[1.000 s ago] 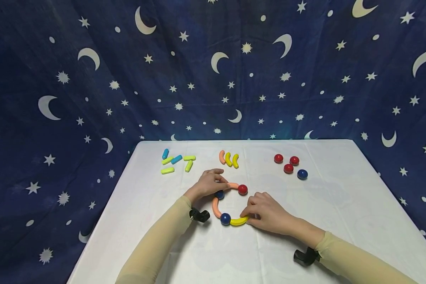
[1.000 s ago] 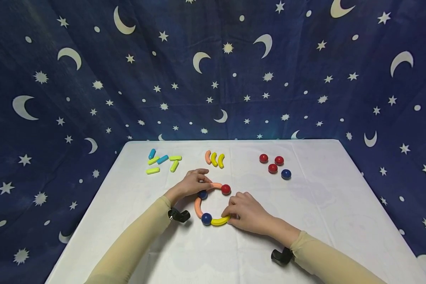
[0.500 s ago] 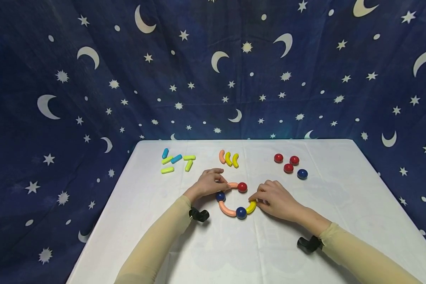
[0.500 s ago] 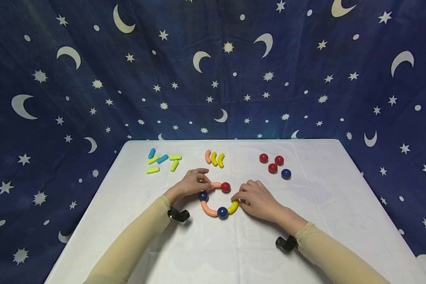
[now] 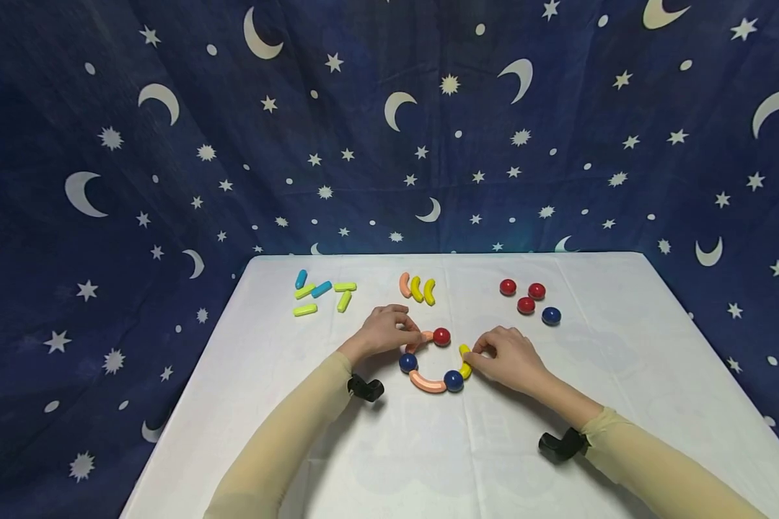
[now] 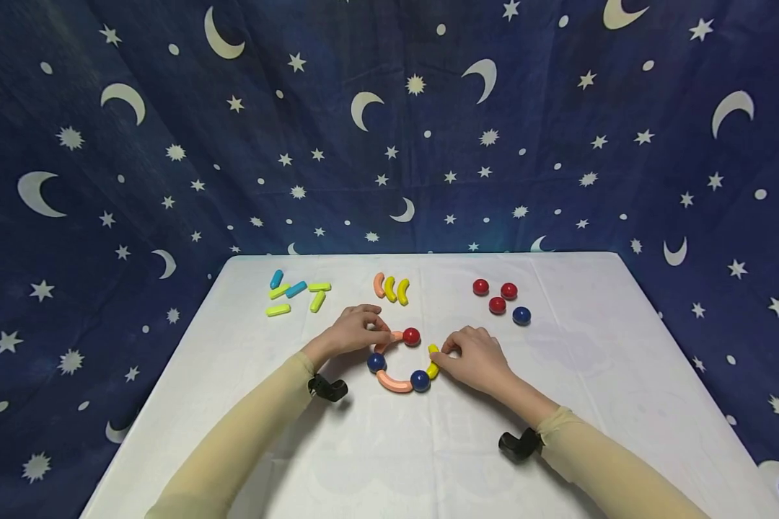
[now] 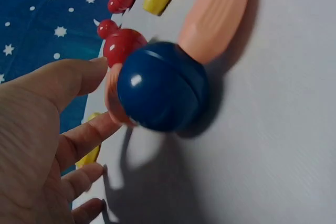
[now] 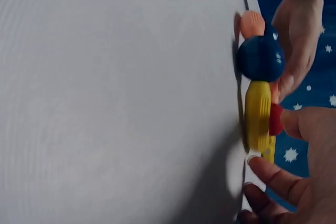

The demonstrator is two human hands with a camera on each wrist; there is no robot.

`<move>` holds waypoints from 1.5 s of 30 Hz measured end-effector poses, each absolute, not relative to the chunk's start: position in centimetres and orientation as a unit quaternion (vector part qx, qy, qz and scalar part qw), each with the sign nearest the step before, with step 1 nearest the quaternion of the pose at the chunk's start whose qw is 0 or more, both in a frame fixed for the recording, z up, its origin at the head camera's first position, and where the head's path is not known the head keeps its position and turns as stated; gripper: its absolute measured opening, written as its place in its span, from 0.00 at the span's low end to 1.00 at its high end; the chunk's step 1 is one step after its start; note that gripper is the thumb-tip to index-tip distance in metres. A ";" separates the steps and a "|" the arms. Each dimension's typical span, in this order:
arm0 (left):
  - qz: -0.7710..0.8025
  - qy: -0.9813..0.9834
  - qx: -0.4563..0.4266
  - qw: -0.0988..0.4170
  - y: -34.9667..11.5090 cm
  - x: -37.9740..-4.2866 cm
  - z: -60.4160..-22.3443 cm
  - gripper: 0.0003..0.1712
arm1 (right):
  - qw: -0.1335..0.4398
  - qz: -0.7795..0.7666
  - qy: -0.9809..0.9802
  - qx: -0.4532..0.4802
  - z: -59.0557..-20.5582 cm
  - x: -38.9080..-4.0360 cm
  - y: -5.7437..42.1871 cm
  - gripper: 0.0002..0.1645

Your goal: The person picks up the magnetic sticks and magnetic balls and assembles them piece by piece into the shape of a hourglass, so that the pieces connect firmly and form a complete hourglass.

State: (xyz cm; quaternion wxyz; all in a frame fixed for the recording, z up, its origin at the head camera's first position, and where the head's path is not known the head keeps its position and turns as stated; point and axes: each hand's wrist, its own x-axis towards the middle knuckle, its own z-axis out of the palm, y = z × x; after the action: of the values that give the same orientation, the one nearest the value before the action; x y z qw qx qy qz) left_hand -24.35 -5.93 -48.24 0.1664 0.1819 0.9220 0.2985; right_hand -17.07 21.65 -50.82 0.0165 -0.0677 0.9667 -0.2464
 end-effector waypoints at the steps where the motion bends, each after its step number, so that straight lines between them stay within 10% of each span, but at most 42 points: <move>1: 0.296 0.923 0.182 0.167 -5.7 -24.4 -48.1 0.15 | 0.023 -0.239 0.969 -0.060 -50.7 -17.0 21.5 0.20; 45: 0.294 0.931 0.179 0.119 -3.9 -23.2 -48.8 0.09 | 0.046 -0.308 0.950 0.008 -50.4 -19.8 19.8 0.16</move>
State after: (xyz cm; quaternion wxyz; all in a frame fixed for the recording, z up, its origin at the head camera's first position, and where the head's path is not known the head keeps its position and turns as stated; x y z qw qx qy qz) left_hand -23.21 -3.89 -48.81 0.1186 0.1794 0.9314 0.2935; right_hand -19.77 19.77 -50.35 0.0459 0.0083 0.9503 -0.3078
